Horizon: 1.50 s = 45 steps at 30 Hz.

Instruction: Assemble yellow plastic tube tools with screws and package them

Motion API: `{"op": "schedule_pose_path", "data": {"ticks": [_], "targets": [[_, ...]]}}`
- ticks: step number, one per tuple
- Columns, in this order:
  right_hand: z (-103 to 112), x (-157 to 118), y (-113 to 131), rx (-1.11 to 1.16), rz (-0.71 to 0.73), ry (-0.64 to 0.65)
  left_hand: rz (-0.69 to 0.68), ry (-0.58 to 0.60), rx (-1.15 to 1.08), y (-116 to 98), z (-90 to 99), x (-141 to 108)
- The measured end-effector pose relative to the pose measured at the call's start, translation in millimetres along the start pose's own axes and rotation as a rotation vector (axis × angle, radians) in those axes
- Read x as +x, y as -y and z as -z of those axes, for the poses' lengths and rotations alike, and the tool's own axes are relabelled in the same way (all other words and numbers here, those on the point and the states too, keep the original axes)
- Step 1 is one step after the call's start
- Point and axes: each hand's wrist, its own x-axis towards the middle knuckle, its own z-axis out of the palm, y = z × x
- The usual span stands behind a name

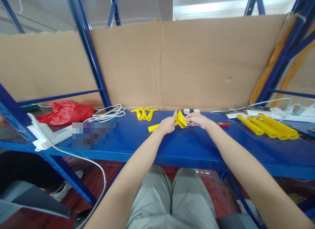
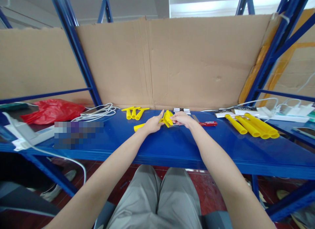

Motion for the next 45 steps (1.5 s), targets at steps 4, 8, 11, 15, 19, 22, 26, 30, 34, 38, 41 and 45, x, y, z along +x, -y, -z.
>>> {"op": "schedule_pose_path", "data": {"ticks": [4,8,11,15,19,22,26,30,34,38,41,45], "targets": [[-3.6,-1.3,1.5,-0.016,-0.018,-0.019,0.003,-0.008,0.004,0.0,-0.4,0.2],[-4.5,-0.8,0.8,-0.012,-0.031,0.003,0.003,-0.004,-0.002,-0.5,0.1,0.1],[-4.4,-0.8,0.7,-0.020,-0.035,0.005,0.001,-0.003,-0.003,-0.9,0.5,0.1],[-4.7,-2.0,2.1,-0.020,-0.038,0.001,-0.003,0.002,-0.008,-1.8,1.2,-0.2],[-5.3,-3.3,3.2,-0.032,-0.041,0.009,-0.008,0.005,-0.012,-2.4,1.7,-0.4],[-5.6,-3.3,3.2,-0.043,-0.046,0.009,-0.008,0.002,-0.011,-2.1,1.1,-0.1],[-6.3,-2.8,2.8,-0.053,-0.049,0.000,-0.009,-0.003,-0.008,-1.6,-0.4,0.7],[-7.3,-3.9,3.8,-0.061,-0.051,-0.003,-0.011,0.002,-0.010,-2.3,-0.4,1.0],[-7.8,-5.3,4.7,-0.094,-0.038,-0.007,-0.008,0.003,-0.016,-3.2,0.3,0.7],[-6.9,-4.1,3.3,-0.116,-0.032,-0.002,-0.007,-0.001,-0.008,-2.7,-0.6,0.9],[-6.5,-2.7,1.9,-0.135,-0.015,-0.032,-0.025,-0.012,-0.016,-1.6,-1.7,1.2],[-8.7,-2.0,1.2,-0.175,-0.011,-0.099,-0.090,-0.028,-0.007,-0.9,-1.1,0.8]]}}
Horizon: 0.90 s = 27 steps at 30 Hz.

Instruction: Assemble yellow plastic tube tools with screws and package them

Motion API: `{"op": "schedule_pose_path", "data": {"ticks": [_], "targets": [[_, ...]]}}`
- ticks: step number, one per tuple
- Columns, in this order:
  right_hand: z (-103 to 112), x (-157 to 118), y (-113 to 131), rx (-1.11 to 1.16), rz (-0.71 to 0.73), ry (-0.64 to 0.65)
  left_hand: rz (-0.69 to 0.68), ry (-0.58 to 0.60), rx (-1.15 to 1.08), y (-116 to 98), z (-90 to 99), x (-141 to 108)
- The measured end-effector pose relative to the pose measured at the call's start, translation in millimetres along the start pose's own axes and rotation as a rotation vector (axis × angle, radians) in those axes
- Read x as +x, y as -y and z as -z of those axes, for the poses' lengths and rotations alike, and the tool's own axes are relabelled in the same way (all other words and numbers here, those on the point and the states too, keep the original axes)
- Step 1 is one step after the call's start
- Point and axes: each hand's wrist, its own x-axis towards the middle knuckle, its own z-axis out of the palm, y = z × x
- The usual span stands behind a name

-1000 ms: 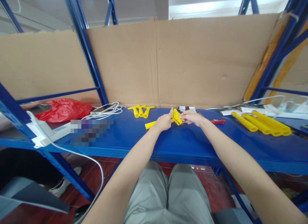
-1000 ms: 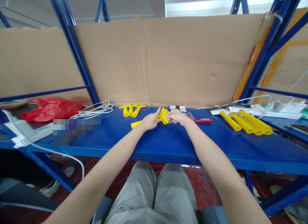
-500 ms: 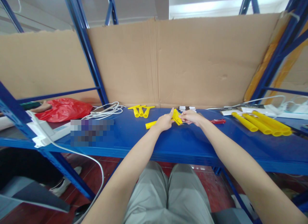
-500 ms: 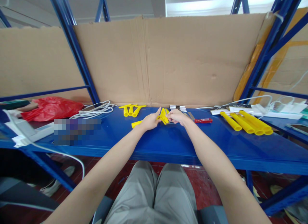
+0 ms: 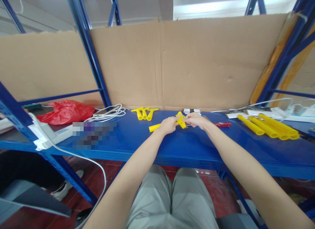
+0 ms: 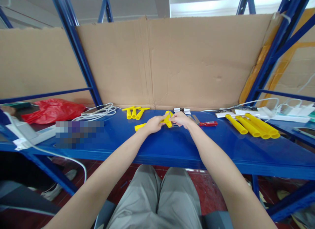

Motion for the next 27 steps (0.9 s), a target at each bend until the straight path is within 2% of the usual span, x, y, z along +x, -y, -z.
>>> {"op": "schedule_pose_path", "data": {"ticks": [6,11,13,17,21,23,27], "targets": [[-5,6,0,-0.170,0.100,-0.188,0.001,0.025,0.035,-4,5.2,-2],[-5,12,-3,-0.087,0.125,-0.298,0.007,0.021,0.022,-7,6.7,-3],[-4,11,-4,-0.065,0.092,-0.284,0.005,0.014,0.014,-7,6.6,-3],[0,12,-8,-0.146,0.010,-0.171,0.011,0.002,0.004,-7,6.9,-3],[14,22,-21,-0.427,0.064,-0.271,0.032,0.013,-0.006,-5,6.4,-2],[25,27,-30,-0.573,0.028,-0.303,0.043,0.023,-0.012,-4,5.2,-1],[44,31,-47,-0.703,-0.046,-0.240,0.036,0.038,-0.032,0,1.7,0]]}}
